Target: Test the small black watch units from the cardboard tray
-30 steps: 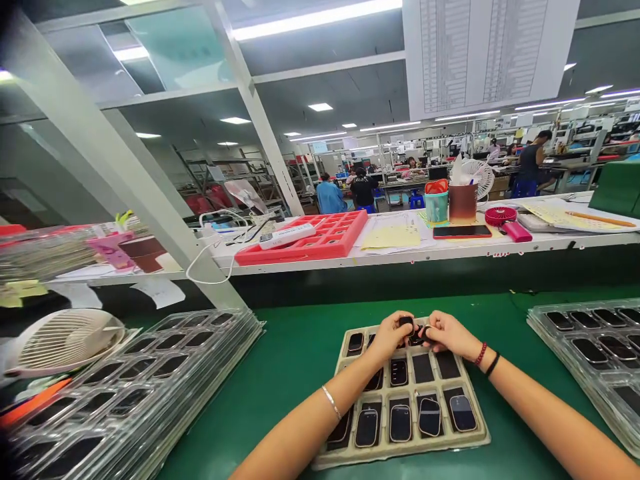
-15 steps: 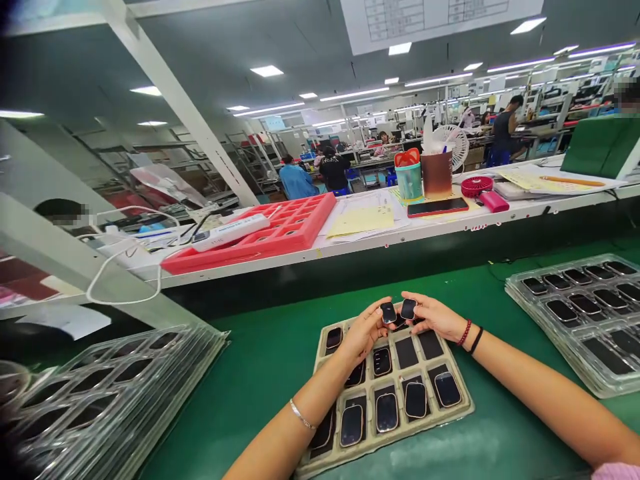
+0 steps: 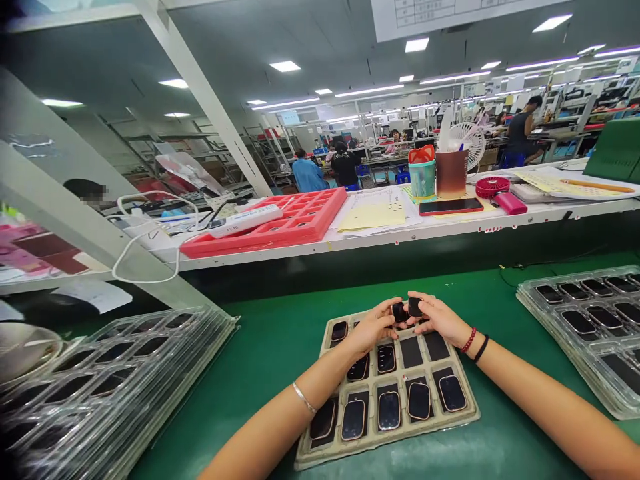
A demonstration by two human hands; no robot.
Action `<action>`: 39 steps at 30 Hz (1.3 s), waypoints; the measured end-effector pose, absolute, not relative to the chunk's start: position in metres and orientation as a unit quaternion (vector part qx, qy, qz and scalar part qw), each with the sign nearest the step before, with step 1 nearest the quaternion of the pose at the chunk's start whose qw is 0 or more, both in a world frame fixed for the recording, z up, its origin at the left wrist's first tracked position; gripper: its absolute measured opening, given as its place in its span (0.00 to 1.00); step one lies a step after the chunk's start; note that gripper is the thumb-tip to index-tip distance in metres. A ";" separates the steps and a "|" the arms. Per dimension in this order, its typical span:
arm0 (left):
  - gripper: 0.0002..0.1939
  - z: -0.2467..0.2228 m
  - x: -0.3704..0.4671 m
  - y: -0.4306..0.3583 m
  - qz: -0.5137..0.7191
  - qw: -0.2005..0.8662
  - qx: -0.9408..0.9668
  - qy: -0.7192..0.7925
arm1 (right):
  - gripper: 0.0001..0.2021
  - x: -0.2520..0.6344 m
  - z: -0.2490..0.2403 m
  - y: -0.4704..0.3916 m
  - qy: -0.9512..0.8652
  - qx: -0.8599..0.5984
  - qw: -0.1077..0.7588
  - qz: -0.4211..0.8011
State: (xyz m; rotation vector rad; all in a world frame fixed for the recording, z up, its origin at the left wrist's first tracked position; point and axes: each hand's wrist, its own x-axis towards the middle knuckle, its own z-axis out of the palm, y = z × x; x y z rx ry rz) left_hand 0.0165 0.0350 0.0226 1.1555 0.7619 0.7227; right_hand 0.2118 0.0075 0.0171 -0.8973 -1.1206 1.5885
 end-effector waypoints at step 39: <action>0.13 0.005 0.018 0.024 0.397 0.550 0.655 0.332 | 0.15 0.204 0.006 0.001 -0.598 -0.387 0.471 0.521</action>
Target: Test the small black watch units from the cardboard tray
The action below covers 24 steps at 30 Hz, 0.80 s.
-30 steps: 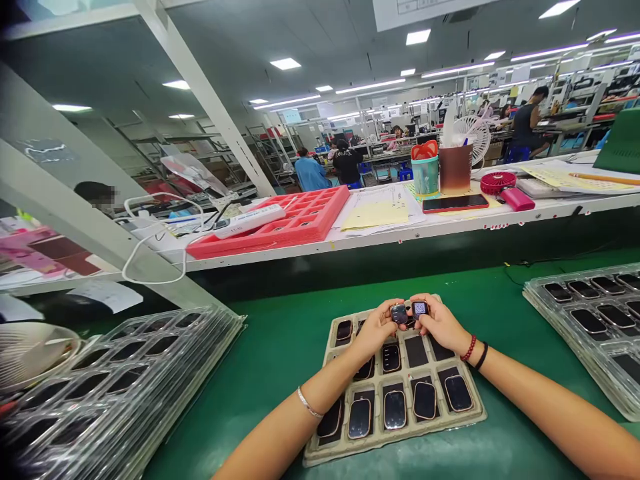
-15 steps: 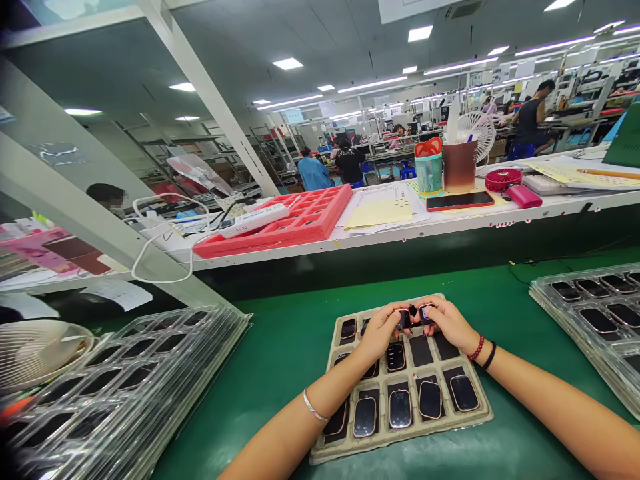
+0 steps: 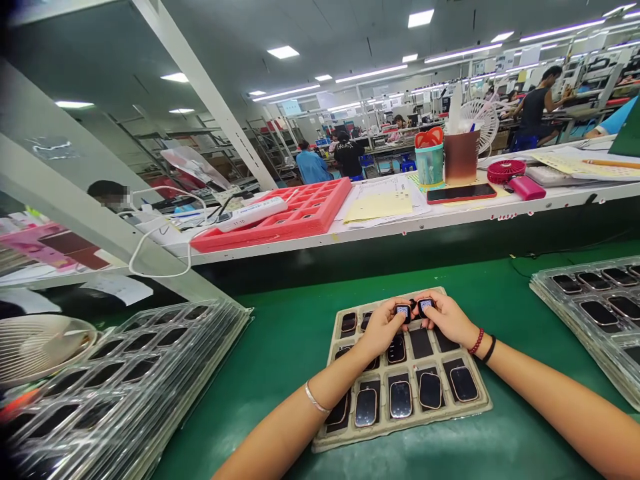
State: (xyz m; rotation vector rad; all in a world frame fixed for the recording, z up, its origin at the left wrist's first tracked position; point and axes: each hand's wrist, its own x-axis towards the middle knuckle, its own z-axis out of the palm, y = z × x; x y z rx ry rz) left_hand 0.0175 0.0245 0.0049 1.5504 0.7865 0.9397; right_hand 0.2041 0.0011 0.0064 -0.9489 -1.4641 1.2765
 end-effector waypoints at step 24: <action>0.13 0.000 0.016 0.024 0.380 0.481 0.707 0.353 | 0.15 0.202 0.007 0.000 -0.610 -0.399 0.454 0.514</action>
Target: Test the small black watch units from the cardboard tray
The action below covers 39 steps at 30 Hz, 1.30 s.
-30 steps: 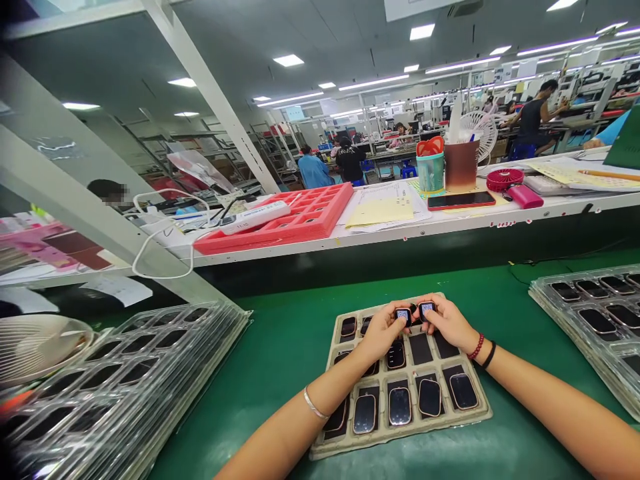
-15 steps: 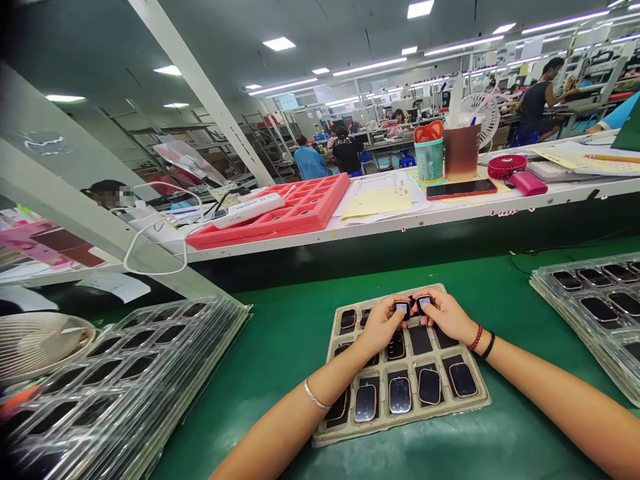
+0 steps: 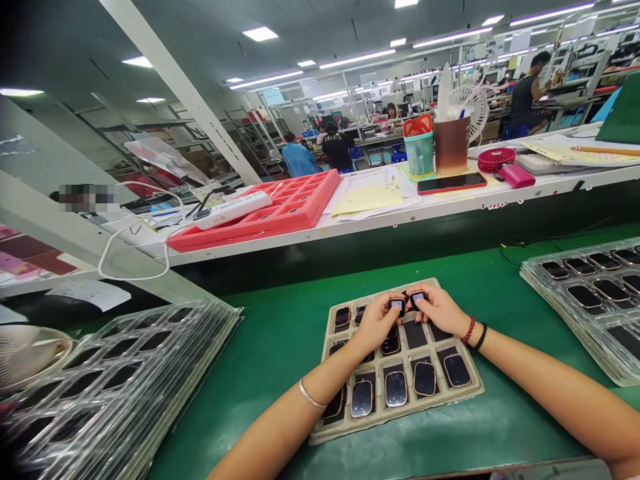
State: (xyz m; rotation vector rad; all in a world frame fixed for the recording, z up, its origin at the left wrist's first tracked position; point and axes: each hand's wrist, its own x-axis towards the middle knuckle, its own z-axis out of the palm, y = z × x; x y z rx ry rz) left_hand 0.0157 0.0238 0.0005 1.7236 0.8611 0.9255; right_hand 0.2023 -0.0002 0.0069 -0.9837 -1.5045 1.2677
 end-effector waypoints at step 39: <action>0.14 0.010 0.014 0.021 0.390 0.420 0.722 0.387 | 0.19 0.204 0.011 -0.002 -0.622 -0.393 0.448 0.507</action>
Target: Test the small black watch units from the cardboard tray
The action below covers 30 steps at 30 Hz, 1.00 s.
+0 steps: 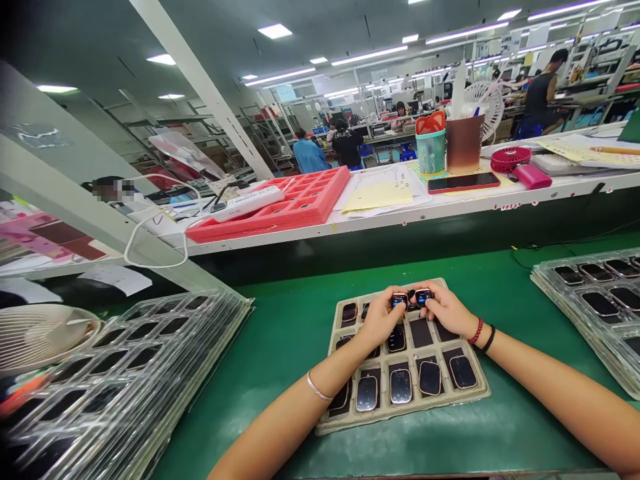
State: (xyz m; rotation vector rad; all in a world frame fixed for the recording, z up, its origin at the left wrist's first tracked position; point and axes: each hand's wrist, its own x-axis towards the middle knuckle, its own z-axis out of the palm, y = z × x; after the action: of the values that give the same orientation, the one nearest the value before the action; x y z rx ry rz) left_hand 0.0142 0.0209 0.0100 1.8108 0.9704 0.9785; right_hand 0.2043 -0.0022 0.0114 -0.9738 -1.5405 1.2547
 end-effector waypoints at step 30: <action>0.20 0.010 0.016 0.020 0.386 0.453 0.704 0.388 | 0.20 0.206 0.009 0.000 -0.569 -0.406 0.475 0.534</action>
State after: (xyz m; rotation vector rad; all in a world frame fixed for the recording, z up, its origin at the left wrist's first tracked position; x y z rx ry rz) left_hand 0.0157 0.0198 0.0101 1.7371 0.9578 0.9537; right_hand 0.2061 -0.0002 0.0090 -0.9931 -1.3925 1.3057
